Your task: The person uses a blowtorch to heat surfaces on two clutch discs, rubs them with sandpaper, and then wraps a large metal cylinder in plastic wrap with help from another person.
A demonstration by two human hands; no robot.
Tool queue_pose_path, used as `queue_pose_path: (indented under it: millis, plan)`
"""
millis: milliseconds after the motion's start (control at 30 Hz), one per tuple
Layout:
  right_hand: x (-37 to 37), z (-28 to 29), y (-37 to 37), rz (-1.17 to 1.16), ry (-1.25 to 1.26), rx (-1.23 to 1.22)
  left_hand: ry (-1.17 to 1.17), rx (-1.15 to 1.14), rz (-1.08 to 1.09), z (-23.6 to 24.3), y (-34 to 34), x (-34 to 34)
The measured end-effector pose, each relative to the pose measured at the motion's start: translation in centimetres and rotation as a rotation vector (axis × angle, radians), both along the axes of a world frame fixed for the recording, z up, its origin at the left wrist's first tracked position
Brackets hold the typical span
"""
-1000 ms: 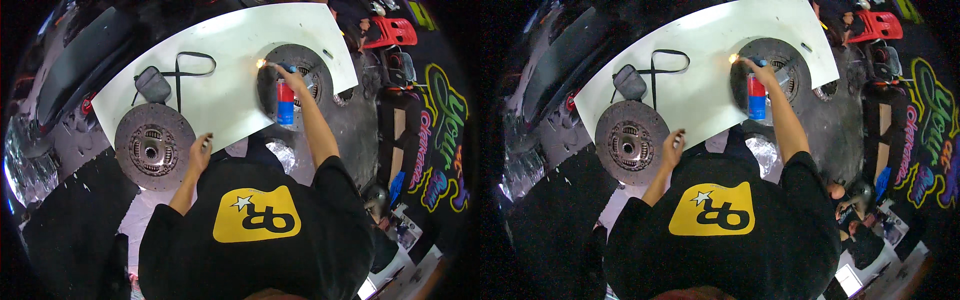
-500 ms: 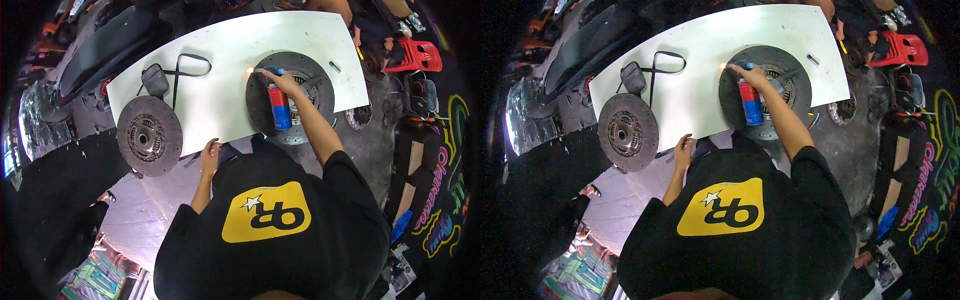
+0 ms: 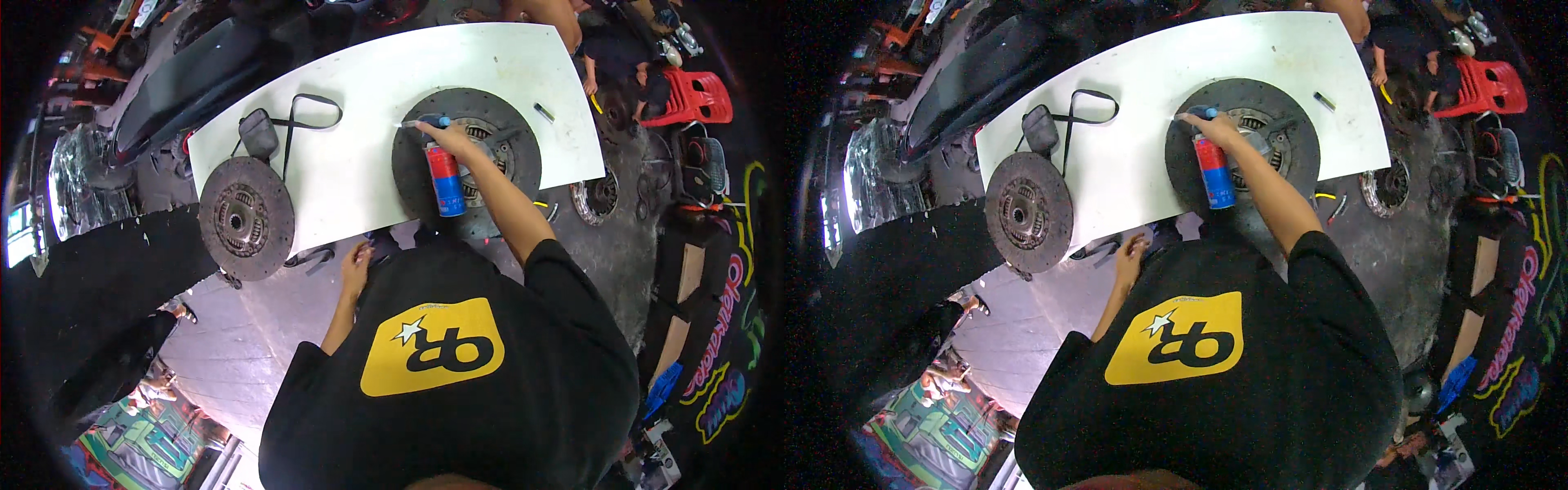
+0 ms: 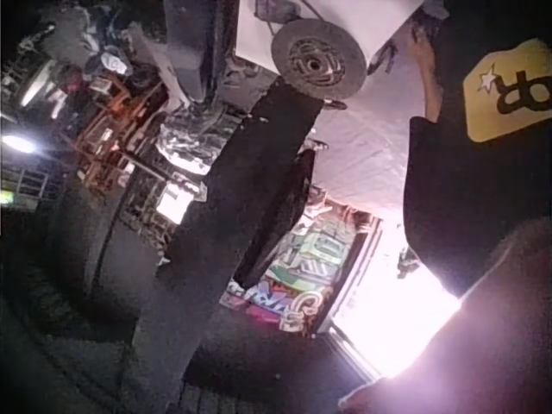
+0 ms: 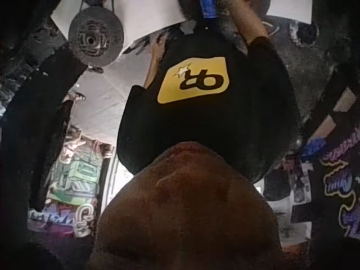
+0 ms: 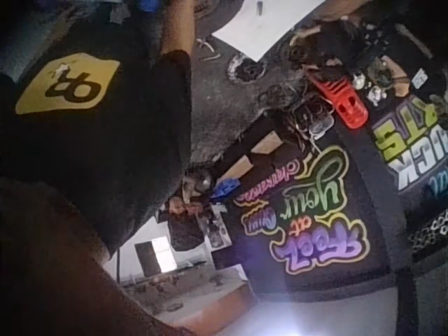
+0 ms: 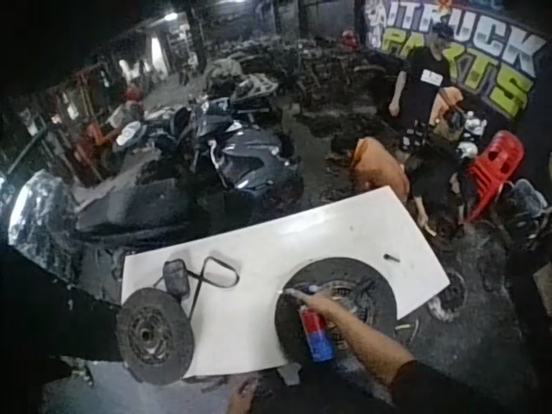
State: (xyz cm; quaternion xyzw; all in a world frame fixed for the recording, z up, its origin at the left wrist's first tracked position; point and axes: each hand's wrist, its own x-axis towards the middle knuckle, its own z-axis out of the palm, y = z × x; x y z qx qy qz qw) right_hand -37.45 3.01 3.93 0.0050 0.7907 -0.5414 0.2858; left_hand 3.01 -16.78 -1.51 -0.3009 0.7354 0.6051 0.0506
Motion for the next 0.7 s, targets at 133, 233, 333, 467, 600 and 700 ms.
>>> queue_pose_path:
  millis: [133, 233, 333, 467, 600, 700]
  plan:
    - [-1.7, 0.1, 2.5, -0.226, -0.007, 0.031, -0.045, 0.022, 0.004, 0.8, -0.4, -0.3]
    - [-2.1, 3.3, 3.1, -0.526, -0.137, 0.017, -0.07, 0.022, -0.009, 0.8, -1.3, 0.3]
    - [-2.6, 1.6, 4.4, -0.637, -0.156, -0.141, -0.05, -0.008, -0.051, 0.7, -2.0, 0.5]
    - [-4.3, 0.7, 6.1, -1.056, -0.204, -0.498, -0.068, 0.046, -0.087, 0.4, -3.7, 0.4]
    - [-4.3, -0.9, 5.9, -0.923, -0.134, -0.515, -0.069, 0.065, -0.091, -0.1, -4.8, 0.1]
    - [-4.3, -1.9, 4.4, -0.827, -0.164, -0.543, -0.052, 0.026, -0.123, -0.7, -5.9, -0.3]
